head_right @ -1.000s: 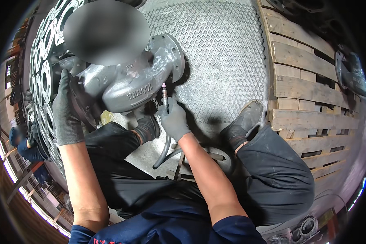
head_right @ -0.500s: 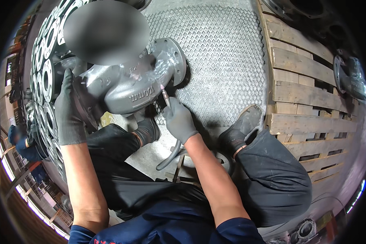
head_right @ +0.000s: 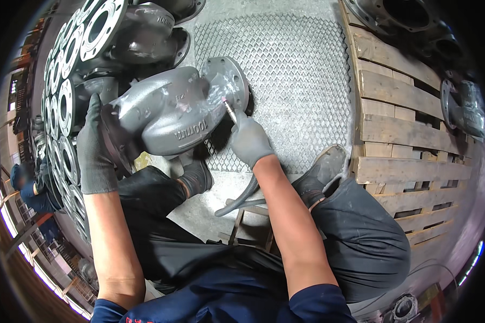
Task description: The person polishes the edges and surfaces of a metal casting using a handheld pneumatic grinder.
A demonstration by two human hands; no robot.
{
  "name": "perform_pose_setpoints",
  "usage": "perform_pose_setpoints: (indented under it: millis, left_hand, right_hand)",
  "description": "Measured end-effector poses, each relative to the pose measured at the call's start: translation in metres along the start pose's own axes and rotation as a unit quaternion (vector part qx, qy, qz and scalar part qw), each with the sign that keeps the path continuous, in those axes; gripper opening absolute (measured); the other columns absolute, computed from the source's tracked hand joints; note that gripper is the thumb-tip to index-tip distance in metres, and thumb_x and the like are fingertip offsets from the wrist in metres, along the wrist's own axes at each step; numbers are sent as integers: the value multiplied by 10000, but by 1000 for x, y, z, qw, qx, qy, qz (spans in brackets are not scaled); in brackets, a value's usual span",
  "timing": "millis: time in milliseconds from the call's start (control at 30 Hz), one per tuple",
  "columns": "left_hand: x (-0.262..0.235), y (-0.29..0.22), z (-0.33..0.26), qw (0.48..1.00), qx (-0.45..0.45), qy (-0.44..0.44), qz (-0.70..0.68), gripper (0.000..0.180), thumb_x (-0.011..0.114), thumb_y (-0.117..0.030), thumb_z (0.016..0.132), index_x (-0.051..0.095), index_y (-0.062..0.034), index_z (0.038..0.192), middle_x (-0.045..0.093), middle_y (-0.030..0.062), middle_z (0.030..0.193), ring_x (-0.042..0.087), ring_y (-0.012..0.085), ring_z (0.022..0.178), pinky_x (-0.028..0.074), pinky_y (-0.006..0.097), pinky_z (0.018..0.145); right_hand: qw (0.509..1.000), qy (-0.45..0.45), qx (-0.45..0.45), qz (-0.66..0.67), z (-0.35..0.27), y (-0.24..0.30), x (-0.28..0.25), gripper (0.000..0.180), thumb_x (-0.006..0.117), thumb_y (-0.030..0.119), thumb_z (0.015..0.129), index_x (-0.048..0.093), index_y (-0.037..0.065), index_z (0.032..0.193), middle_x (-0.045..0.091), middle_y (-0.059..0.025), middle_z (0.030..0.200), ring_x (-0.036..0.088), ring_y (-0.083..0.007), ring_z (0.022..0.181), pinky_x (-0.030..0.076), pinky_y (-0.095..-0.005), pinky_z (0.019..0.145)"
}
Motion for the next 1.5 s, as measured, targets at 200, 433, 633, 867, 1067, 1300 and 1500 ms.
perform_pose_setpoints:
  millis: [200, 433, 633, 867, 1067, 1300, 1500]
  left_hand:
    - [-7, 9, 13, 999, -5, 12, -45, 709, 735, -579, 989, 716, 50, 1316, 761, 114, 1193, 709, 151, 955, 565, 282, 808]
    - [-3, 3, 5, 1000, -5, 9, -21, 705, 737, -581, 986, 730, 62, 1273, 767, 107, 1114, 704, 149, 905, 559, 276, 784]
    - [-2, 5, 2, 999, 9, 11, -37, 732, 754, -602, 962, 729, 66, 1261, 767, 113, 1140, 704, 150, 915, 564, 286, 790]
    - [0, -4, -8, 1000, 18, 5, -18, 680, 730, -563, 996, 723, 64, 1256, 766, 121, 1135, 708, 143, 925, 556, 269, 761]
    - [2, 2, -4, 997, 15, 18, -79, 609, 742, -494, 1013, 720, 70, 1241, 764, 120, 1137, 710, 149, 902, 558, 268, 762]
    - [-2, 12, 12, 990, 36, 39, -132, 565, 782, -434, 1002, 697, 58, 1266, 753, 113, 1110, 711, 165, 905, 567, 278, 776]
    - [4, 2, 0, 989, 33, 42, -139, 574, 782, -444, 999, 694, 56, 1268, 749, 108, 1091, 696, 156, 872, 562, 275, 757]
  right_hand:
    - [995, 50, 55, 65, -4, 3, 4, 451, 537, 69, 964, 584, -25, 1403, 705, -342, 1100, 675, -528, 1053, 543, -556, 948]
    - [997, 61, 8, 49, -12, 7, 5, 437, 546, 44, 947, 589, -5, 1379, 701, -337, 1062, 671, -531, 1039, 540, -574, 922]
    - [998, 15, -31, 49, -14, 7, 1, 445, 544, 35, 957, 564, 8, 1401, 711, -309, 1060, 686, -506, 1007, 545, -580, 893]
    - [992, 72, -60, 84, -3, 65, -19, 528, 546, 0, 962, 528, 27, 1489, 700, -283, 1178, 693, -475, 1062, 556, -518, 949]
    - [991, -14, -130, 34, 5, 112, -26, 594, 548, 18, 962, 424, -98, 1531, 663, -392, 1171, 680, -531, 1068, 557, -545, 964]
    - [990, -55, -124, -40, -8, 132, -25, 672, 565, 6, 935, 364, -83, 1571, 623, -389, 1277, 693, -509, 1078, 595, -514, 919]
    - [983, -94, -123, -95, -8, 128, -23, 693, 565, -6, 922, 347, -75, 1576, 623, -385, 1255, 706, -506, 1020, 601, -514, 892]
Point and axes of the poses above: each hand's wrist, its own z-axis towards the middle knuckle, its own x-axis out of the palm, y = z × x, the point moved 9 cm from there along z, towards the middle knuckle
